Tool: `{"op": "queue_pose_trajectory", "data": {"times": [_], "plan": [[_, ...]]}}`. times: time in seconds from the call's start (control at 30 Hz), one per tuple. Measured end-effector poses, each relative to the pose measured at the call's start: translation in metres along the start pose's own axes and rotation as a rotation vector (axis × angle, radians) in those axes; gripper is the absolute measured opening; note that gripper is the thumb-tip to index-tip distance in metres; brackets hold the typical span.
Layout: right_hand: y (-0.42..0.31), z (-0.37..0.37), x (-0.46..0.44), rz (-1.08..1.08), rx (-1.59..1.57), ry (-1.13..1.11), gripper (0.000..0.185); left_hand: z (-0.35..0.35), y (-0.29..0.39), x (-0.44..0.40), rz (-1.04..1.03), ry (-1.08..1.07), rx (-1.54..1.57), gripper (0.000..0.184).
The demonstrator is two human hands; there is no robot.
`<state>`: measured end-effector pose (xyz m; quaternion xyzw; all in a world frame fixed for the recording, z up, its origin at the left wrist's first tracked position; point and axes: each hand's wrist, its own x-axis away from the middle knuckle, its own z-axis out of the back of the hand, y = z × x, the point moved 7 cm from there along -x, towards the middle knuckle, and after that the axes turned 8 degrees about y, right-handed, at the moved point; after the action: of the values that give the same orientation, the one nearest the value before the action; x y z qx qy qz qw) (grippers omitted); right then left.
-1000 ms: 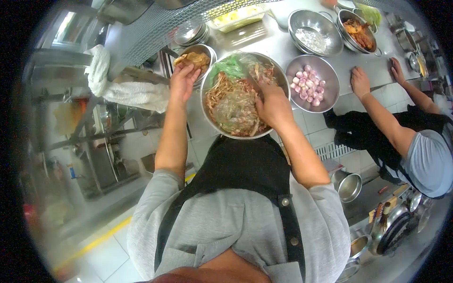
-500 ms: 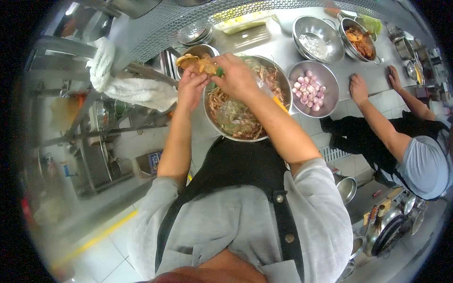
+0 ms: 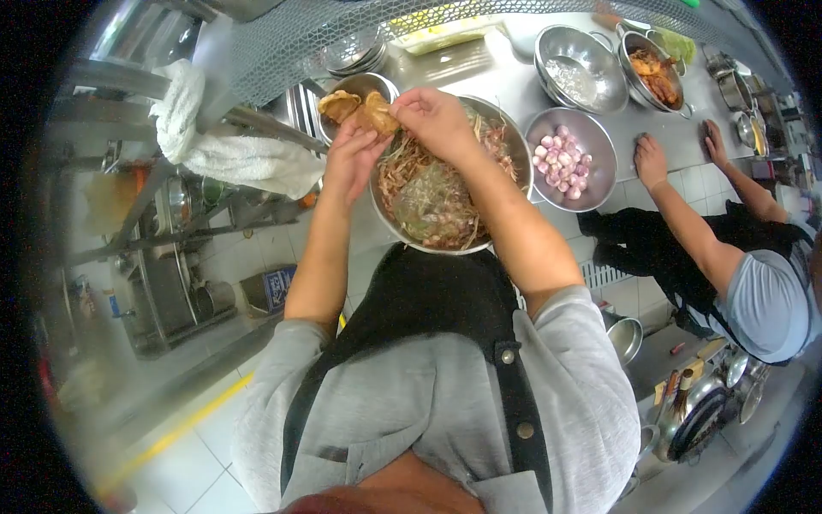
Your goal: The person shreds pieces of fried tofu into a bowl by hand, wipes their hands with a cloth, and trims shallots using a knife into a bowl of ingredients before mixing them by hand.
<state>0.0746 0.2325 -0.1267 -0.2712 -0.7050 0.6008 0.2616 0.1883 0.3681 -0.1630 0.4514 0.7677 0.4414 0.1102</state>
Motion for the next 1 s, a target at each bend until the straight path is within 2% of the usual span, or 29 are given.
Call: {"op": "queue_pose_trajectory", "data": {"times": [0.3,0.5,0.6,0.67,0.8,0.87,1.0], "plan": [[0.004,0.004,-0.002,0.021,-0.003,0.111,0.019,-0.012,0.004,0.0,-0.035,-0.04,0.033,0.052],[0.023,0.007,0.001,-0.075,-0.188,0.19,0.015,-0.014,0.0,0.002,-0.049,0.004,0.038,0.05],[0.017,0.008,0.006,-0.022,-0.074,0.209,0.011,-0.012,0.0,0.004,-0.053,0.013,0.025,0.047],[0.006,0.009,0.009,0.189,0.15,0.251,0.012,-0.012,-0.001,0.005,-0.062,0.021,0.022,0.046],[0.003,0.008,0.011,0.236,0.206,0.251,0.014,-0.015,0.003,0.006,-0.087,0.03,0.019,0.048],[0.004,0.001,0.009,0.298,0.131,0.174,0.015,-0.018,0.004,0.009,-0.09,0.034,0.014,0.049],[0.009,0.002,0.01,0.206,0.128,0.142,0.015,-0.02,0.006,0.012,-0.1,0.017,-0.022,0.051]]}}
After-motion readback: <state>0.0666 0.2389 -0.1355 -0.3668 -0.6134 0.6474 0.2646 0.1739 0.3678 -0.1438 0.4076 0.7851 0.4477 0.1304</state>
